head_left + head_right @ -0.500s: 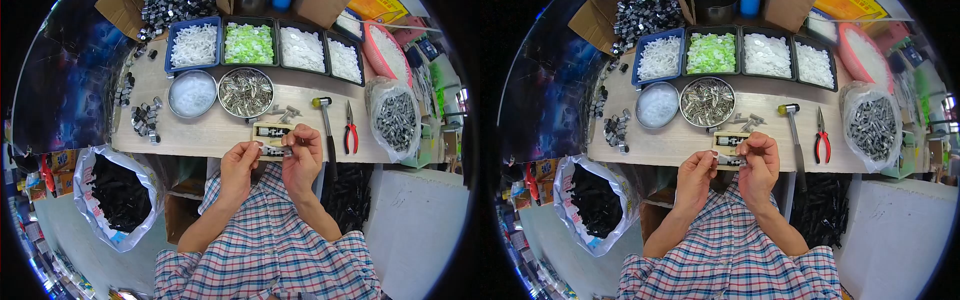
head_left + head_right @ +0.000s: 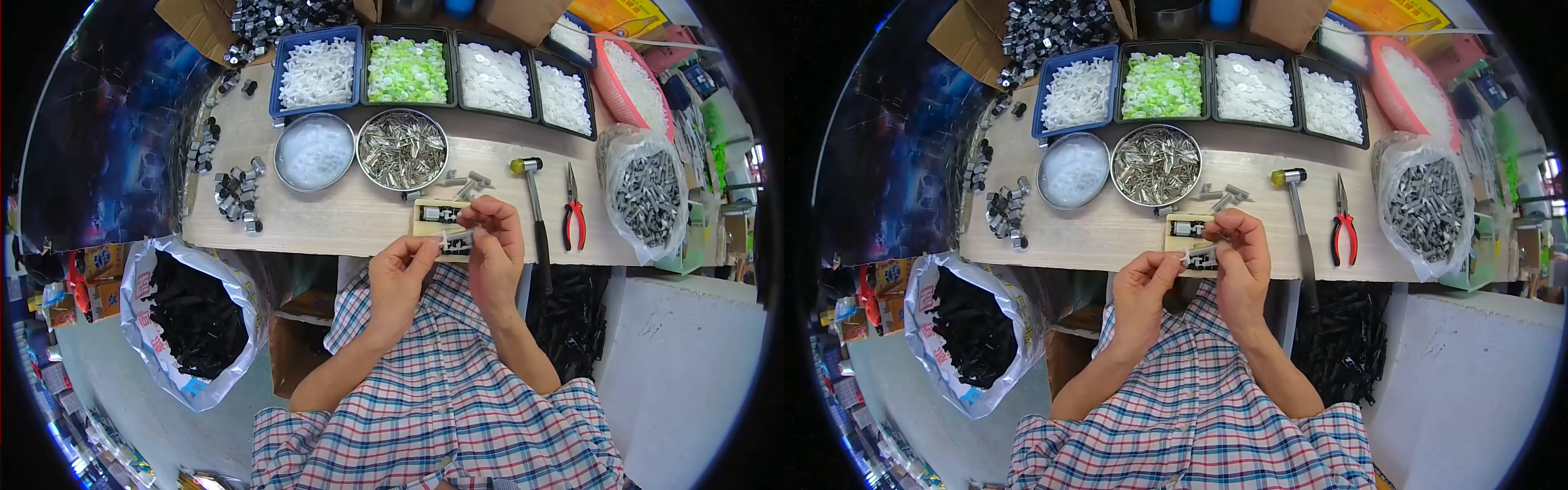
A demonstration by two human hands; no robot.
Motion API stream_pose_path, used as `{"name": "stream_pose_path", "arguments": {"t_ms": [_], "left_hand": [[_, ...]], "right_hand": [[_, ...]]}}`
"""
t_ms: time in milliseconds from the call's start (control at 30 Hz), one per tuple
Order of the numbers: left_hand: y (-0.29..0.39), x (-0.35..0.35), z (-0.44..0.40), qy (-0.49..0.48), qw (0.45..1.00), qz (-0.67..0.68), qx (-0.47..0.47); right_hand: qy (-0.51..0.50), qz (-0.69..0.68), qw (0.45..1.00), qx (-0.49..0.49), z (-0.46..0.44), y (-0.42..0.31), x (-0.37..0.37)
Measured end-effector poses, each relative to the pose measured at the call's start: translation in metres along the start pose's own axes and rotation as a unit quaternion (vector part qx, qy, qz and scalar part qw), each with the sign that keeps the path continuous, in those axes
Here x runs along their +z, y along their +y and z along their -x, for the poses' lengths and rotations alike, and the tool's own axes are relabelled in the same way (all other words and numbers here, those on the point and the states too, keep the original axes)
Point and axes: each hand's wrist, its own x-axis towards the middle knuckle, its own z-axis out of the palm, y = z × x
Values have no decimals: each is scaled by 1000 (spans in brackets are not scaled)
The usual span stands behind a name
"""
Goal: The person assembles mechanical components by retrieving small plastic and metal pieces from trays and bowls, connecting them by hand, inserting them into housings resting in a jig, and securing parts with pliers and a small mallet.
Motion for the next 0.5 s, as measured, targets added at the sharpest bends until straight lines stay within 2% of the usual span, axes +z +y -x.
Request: {"name": "stream_pose_path", "arguments": {"t_ms": [67,167,267,367,500], "left_hand": [[2,1,0,10,998,-48,33],[-2,-4,-5,0,993,-95,62],[-8,-6,-12,-15,978,-176,116],[-9,2,-18,-15,977,-171,124],[12,16,-26,-20,957,-269,104]], "right_hand": [[-1,114,993,34,2,3,-19],[-59,149,981,105,7,-2,-43],[-12,103,985,140,12,-8,-40],[-9,85,979,187,11,-10,-49],[-5,130,984,125,5,-12,-59]]}}
